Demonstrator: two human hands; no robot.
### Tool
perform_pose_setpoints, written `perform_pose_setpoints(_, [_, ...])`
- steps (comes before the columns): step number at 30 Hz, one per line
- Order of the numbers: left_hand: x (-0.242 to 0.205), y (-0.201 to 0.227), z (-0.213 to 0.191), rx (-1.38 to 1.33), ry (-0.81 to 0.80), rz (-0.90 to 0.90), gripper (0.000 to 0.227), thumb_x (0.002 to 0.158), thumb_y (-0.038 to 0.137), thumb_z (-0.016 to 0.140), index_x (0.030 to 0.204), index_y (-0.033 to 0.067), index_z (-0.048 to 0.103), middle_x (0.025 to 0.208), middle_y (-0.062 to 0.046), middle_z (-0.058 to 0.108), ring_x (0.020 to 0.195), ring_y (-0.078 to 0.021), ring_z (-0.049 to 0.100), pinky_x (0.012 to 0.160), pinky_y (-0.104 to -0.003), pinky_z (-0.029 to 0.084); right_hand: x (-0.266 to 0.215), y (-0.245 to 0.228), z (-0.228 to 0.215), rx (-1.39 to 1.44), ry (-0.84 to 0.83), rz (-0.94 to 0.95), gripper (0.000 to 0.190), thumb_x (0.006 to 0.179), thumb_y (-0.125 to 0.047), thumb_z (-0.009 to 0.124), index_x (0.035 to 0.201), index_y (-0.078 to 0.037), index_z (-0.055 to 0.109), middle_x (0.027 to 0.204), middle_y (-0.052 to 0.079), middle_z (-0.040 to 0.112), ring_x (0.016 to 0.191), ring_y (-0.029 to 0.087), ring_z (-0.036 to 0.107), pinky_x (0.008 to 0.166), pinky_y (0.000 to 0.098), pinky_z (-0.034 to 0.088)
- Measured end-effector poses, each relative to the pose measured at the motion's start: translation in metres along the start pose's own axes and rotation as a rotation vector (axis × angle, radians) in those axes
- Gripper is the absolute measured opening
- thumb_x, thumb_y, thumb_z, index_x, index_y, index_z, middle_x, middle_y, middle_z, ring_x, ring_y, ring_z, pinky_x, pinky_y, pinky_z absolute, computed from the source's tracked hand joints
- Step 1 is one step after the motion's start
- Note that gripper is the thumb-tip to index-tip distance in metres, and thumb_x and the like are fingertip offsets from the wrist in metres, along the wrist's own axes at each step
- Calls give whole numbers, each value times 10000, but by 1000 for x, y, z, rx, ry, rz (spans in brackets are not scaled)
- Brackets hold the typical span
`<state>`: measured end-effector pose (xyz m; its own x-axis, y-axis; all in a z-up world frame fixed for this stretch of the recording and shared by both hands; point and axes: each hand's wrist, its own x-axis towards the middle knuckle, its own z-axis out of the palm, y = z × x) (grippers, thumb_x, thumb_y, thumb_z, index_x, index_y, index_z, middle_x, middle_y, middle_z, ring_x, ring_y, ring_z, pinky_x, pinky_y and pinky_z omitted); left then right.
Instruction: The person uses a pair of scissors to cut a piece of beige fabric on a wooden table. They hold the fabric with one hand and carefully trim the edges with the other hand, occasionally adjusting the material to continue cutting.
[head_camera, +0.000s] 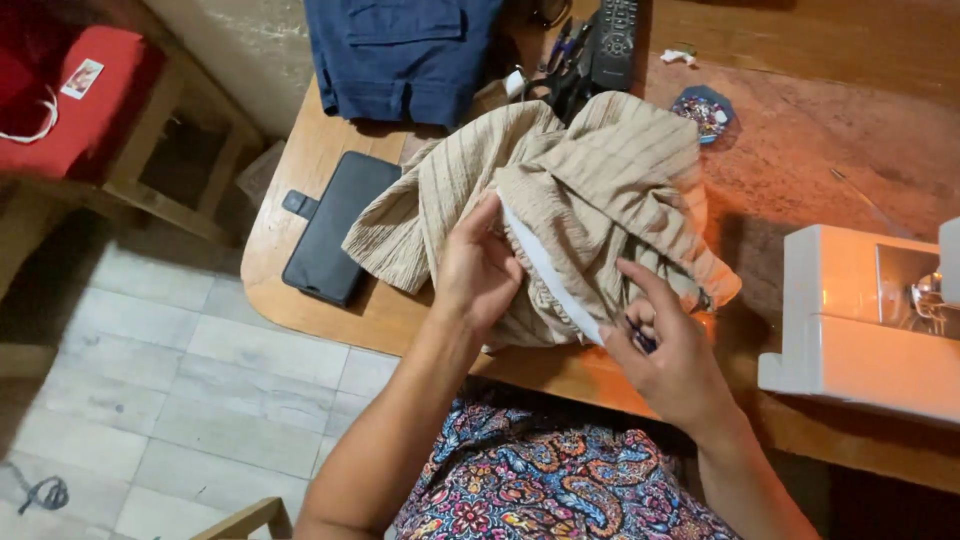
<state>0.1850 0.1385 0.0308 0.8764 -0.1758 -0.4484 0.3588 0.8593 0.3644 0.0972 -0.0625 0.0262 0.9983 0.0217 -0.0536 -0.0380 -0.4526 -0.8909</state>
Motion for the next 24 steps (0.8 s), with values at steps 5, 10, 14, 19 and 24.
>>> perform_pose_setpoints(5, [8, 1, -30, 162, -194, -87, 357, 945, 226, 632, 1269, 115, 532, 1090, 15, 553, 1115, -198, 577, 951, -406, 514, 11, 46, -5, 253, -34, 6, 540, 876, -93, 659, 1395, -45, 515, 715, 33, 611, 572, 67, 507, 453, 221, 435])
perform_pose_setpoints(10, [-26, -23, -45, 290, -257, 34, 610, 941, 127, 608, 1459, -52, 338, 1370, -159, 509, 1180, -264, 609, 1001, -404, 509, 3, 59, -15, 302, -18, 40, 475, 910, -144, 654, 1352, -13, 540, 710, 30, 621, 524, 50, 491, 404, 205, 430])
perform_pose_setpoints(14, [-53, -52, -58, 1030, -218, 665, 266, 871, 195, 741, 1019, 100, 541, 885, -28, 537, 774, -171, 613, 668, -290, 573, -2, 53, -13, 305, 11, 23, 445, 928, -146, 655, 1326, 23, 551, 717, 60, 625, 488, 75, 473, 377, 227, 426])
perform_pose_setpoints(19, [-67, -67, -48, 1724, -409, 845, 256, 923, 373, 641, 825, 141, 684, 684, -6, 625, 572, -148, 645, 493, -259, 533, -10, 38, -5, 309, 49, 23, 405, 923, -128, 677, 1285, 22, 574, 727, 75, 633, 481, 89, 473, 413, 217, 448])
perform_pose_setpoints(24, [-57, -90, -54, 2007, -112, 1287, 183, 769, 317, 671, 727, 141, 641, 605, -19, 560, 519, -229, 640, 402, -370, 503, -14, 31, -2, 331, 76, 21, 375, 940, -138, 665, 1256, 39, 570, 727, 63, 617, 487, 81, 466, 405, 221, 448])
